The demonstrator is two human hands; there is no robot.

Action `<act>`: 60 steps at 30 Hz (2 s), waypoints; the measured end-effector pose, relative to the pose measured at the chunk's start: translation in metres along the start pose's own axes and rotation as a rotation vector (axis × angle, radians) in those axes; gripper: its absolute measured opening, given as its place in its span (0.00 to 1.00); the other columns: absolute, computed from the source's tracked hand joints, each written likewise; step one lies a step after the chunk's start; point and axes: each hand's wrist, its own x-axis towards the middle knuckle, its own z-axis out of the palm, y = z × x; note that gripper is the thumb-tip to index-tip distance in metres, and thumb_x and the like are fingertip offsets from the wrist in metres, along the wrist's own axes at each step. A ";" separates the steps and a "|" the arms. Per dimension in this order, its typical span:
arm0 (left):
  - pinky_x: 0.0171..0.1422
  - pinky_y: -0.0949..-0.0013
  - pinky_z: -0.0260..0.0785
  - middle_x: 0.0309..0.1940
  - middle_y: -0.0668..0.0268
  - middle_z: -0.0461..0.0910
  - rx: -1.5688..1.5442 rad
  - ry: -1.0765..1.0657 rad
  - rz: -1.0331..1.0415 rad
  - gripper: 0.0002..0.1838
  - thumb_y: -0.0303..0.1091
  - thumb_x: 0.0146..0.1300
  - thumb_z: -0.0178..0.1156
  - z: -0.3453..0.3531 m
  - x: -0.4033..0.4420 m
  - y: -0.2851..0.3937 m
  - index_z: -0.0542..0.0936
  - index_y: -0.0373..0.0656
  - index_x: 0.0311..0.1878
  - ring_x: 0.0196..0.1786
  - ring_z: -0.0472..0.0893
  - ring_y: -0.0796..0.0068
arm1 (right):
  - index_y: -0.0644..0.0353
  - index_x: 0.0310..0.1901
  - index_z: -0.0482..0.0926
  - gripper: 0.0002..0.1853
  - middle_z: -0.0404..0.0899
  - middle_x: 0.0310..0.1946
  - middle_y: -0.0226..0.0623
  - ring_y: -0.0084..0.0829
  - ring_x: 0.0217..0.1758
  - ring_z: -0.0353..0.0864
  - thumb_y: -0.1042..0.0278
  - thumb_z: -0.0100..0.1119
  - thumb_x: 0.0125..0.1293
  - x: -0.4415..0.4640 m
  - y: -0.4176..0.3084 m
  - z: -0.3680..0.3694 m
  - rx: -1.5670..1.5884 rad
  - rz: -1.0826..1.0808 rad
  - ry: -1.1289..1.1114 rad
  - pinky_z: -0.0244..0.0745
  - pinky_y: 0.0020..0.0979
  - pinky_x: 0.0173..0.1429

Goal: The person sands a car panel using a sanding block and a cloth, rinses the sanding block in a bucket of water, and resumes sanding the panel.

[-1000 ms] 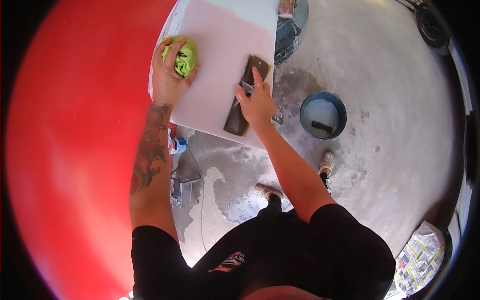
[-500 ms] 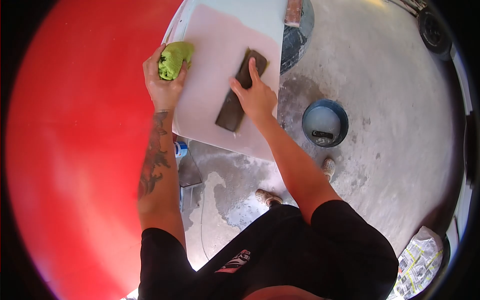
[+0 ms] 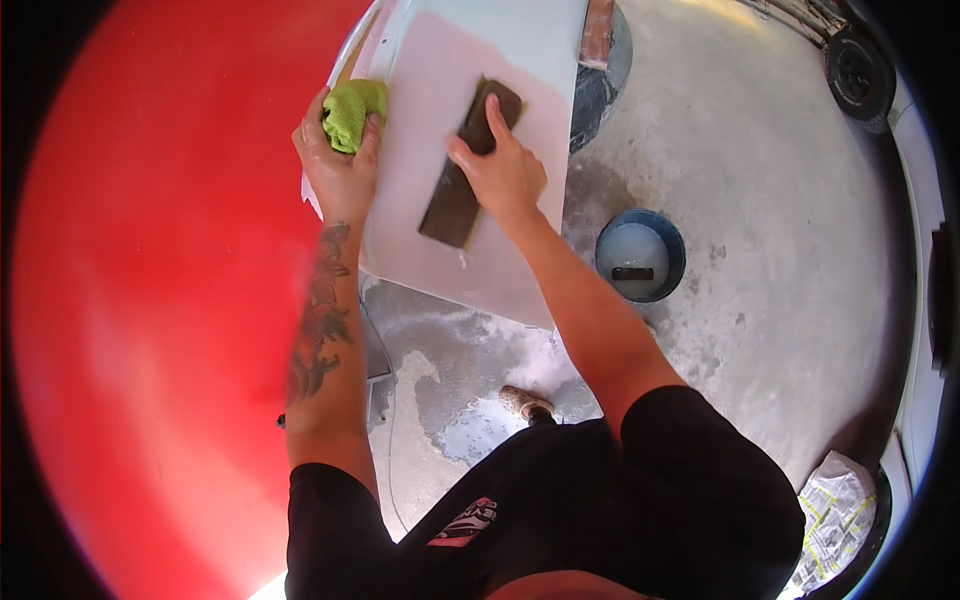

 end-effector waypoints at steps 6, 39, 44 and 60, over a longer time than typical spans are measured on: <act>0.69 0.54 0.70 0.62 0.49 0.70 -0.013 -0.019 0.044 0.33 0.38 0.67 0.72 -0.003 -0.001 0.004 0.71 0.42 0.72 0.65 0.75 0.51 | 0.41 0.78 0.67 0.51 0.90 0.44 0.46 0.49 0.52 0.88 0.28 0.63 0.54 0.083 -0.072 -0.017 0.070 -0.049 0.008 0.80 0.44 0.57; 0.73 0.52 0.65 0.65 0.49 0.68 -0.261 0.055 0.002 0.32 0.38 0.74 0.65 0.007 0.003 -0.025 0.65 0.40 0.75 0.69 0.72 0.50 | 0.40 0.80 0.64 0.49 0.90 0.39 0.46 0.50 0.47 0.89 0.31 0.63 0.58 0.040 -0.059 -0.027 -0.029 -0.171 -0.177 0.81 0.44 0.53; 0.74 0.51 0.64 0.65 0.48 0.68 -0.242 0.067 -0.036 0.33 0.39 0.73 0.65 0.009 0.000 -0.020 0.65 0.39 0.75 0.69 0.72 0.49 | 0.39 0.81 0.63 0.48 0.90 0.36 0.41 0.45 0.45 0.90 0.31 0.61 0.60 0.104 -0.086 -0.019 -0.010 -0.173 -0.048 0.81 0.42 0.52; 0.71 0.52 0.66 0.64 0.47 0.69 -0.040 0.052 0.048 0.35 0.36 0.69 0.69 0.000 -0.001 -0.003 0.66 0.39 0.75 0.67 0.72 0.49 | 0.43 0.80 0.63 0.48 0.89 0.33 0.37 0.42 0.41 0.89 0.32 0.60 0.60 0.029 -0.045 -0.026 -0.083 -0.186 -0.169 0.80 0.41 0.48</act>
